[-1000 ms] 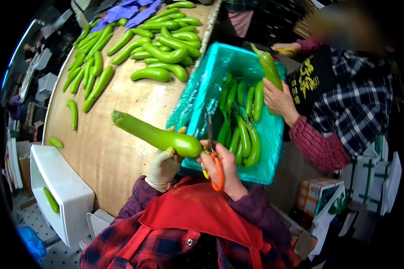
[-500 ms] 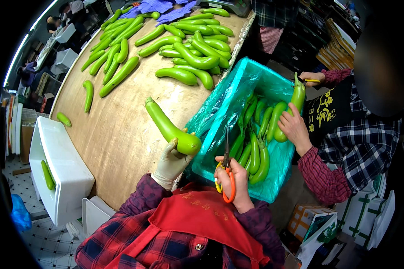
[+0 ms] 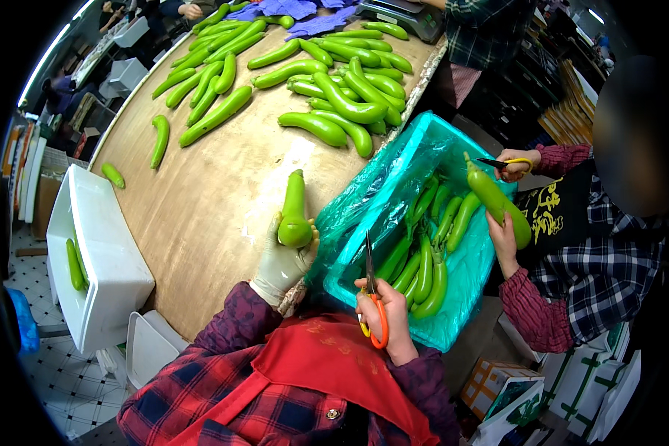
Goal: The person trims the stems of green vegetables using scissors and places them into a green bin. The person also moves vegetables on the table and handles a white bin during the process.
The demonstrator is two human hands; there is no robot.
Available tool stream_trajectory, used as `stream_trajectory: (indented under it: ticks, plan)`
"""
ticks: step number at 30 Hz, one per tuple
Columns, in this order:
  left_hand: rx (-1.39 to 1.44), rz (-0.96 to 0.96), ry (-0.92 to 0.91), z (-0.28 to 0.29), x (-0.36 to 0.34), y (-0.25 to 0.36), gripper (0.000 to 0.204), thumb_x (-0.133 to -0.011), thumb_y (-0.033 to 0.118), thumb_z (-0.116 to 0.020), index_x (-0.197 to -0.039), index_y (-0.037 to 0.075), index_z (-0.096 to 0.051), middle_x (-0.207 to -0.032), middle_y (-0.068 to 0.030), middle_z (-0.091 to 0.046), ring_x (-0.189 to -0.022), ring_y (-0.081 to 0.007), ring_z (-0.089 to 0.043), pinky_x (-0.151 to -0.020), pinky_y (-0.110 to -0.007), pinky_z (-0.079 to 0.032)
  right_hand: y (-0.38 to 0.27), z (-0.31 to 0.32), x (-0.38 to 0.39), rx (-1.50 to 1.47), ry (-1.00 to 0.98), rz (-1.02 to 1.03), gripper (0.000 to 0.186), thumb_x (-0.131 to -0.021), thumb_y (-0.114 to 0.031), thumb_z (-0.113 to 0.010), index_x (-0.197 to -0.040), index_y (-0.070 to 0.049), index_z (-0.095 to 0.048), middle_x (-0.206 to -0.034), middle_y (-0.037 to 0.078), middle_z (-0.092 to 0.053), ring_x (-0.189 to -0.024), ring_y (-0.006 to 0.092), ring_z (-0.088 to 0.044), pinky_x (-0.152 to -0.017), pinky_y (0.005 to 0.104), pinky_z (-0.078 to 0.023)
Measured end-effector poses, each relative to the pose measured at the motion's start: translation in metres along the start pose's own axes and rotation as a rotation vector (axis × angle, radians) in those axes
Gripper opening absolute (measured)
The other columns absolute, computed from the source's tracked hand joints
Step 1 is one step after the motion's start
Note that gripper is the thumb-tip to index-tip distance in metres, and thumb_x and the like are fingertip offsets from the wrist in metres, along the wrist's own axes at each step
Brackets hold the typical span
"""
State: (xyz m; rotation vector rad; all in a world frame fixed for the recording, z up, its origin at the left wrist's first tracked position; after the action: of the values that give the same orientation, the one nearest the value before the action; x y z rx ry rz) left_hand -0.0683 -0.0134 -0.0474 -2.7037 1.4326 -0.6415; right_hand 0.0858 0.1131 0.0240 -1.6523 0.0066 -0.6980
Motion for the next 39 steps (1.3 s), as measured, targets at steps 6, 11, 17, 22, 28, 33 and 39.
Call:
stream_trajectory:
  ticks: [6,11,17,22,28,33,39]
  plan:
    - [0.105,0.086,-0.065,-0.006,0.0,-0.002,0.069,-0.089,0.048,-0.059,-0.129,-0.005,-0.043,-0.107,-0.0168,-0.058,-0.098,-0.0285,-0.059,-0.088,-0.042,-0.054,0.0,-0.002,0.001,-0.003,0.005,-0.022,0.019,-0.088,-0.005,-0.055,-0.105,0.003,-0.06,-0.068,0.004,-0.058,-0.052,0.0066,-0.05,-0.049,0.0194,-0.039]
    - [0.125,0.111,-0.115,-0.012,-0.001,-0.001,0.07,-0.089,0.048,-0.059,-0.131,-0.006,-0.041,-0.105,-0.0165,-0.059,-0.095,-0.0273,-0.061,-0.087,-0.04,-0.054,0.003,-0.002,0.0,0.008,-0.01,-0.007,0.019,-0.088,-0.005,-0.054,-0.105,0.003,-0.06,-0.068,0.004,-0.058,-0.052,0.0066,-0.051,-0.049,0.0195,-0.04]
    - [0.24,0.159,-0.106,-0.012,-0.001,0.002,0.074,-0.09,0.048,-0.057,-0.135,-0.006,-0.037,-0.103,-0.0144,-0.061,-0.092,-0.0254,-0.063,-0.085,-0.038,-0.055,0.006,-0.002,-0.001,-0.003,-0.013,-0.007,0.02,-0.088,-0.004,-0.054,-0.106,0.003,-0.059,-0.067,0.004,-0.058,-0.052,0.007,-0.051,-0.049,0.02,-0.039]
    - [0.072,0.16,-0.117,0.0,-0.012,0.007,0.072,-0.091,0.05,-0.053,-0.134,-0.006,-0.04,-0.11,-0.0161,-0.059,-0.096,-0.0273,-0.062,-0.084,-0.037,-0.055,0.015,0.006,0.003,0.023,0.003,0.018,0.019,-0.088,-0.004,-0.054,-0.105,0.003,-0.058,-0.065,0.004,-0.056,-0.051,0.0085,-0.051,-0.048,0.0222,-0.04]
    - [-0.479,-0.263,0.068,-0.039,-0.05,0.076,0.055,-0.093,0.041,-0.056,-0.128,0.0,-0.047,-0.119,-0.0151,-0.057,-0.105,-0.03,-0.059,-0.094,-0.043,-0.049,0.041,0.021,0.021,-0.006,0.052,-0.049,0.019,-0.087,-0.002,-0.053,-0.104,0.004,-0.058,-0.064,0.005,-0.057,-0.05,0.0098,-0.052,-0.048,0.0224,-0.041]
    - [-1.113,-0.674,-0.212,-0.121,-0.15,0.251,0.053,-0.094,0.043,-0.054,-0.132,0.007,-0.045,-0.125,-0.0119,-0.052,-0.115,-0.0265,-0.049,-0.101,-0.038,-0.04,0.053,0.037,0.037,-0.015,0.121,-0.057,0.023,-0.086,-0.003,-0.054,-0.107,0.004,-0.059,-0.065,0.005,-0.058,-0.051,0.0099,-0.054,-0.047,0.0229,-0.043]
    - [-1.088,-0.575,-0.088,-0.175,-0.164,0.188,0.053,-0.097,0.04,-0.05,-0.132,0.002,-0.044,-0.125,-0.0164,-0.055,-0.12,-0.0278,-0.051,-0.104,-0.041,-0.042,0.071,0.072,0.061,-0.113,0.267,-0.105,0.021,-0.087,-0.007,-0.057,-0.107,0.001,-0.059,-0.067,0.003,-0.058,-0.054,0.0075,-0.054,-0.05,0.0217,-0.042]
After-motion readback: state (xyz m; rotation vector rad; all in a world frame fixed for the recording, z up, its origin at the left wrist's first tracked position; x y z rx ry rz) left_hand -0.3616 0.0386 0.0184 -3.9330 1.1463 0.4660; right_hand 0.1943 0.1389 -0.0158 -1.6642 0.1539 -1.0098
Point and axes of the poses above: each hand's wrist, its own x-axis away from the middle knuckle, its own z-axis out of the back of the hand, y = z × x, the point moved 6 cm from there along -x, towards the middle knuckle
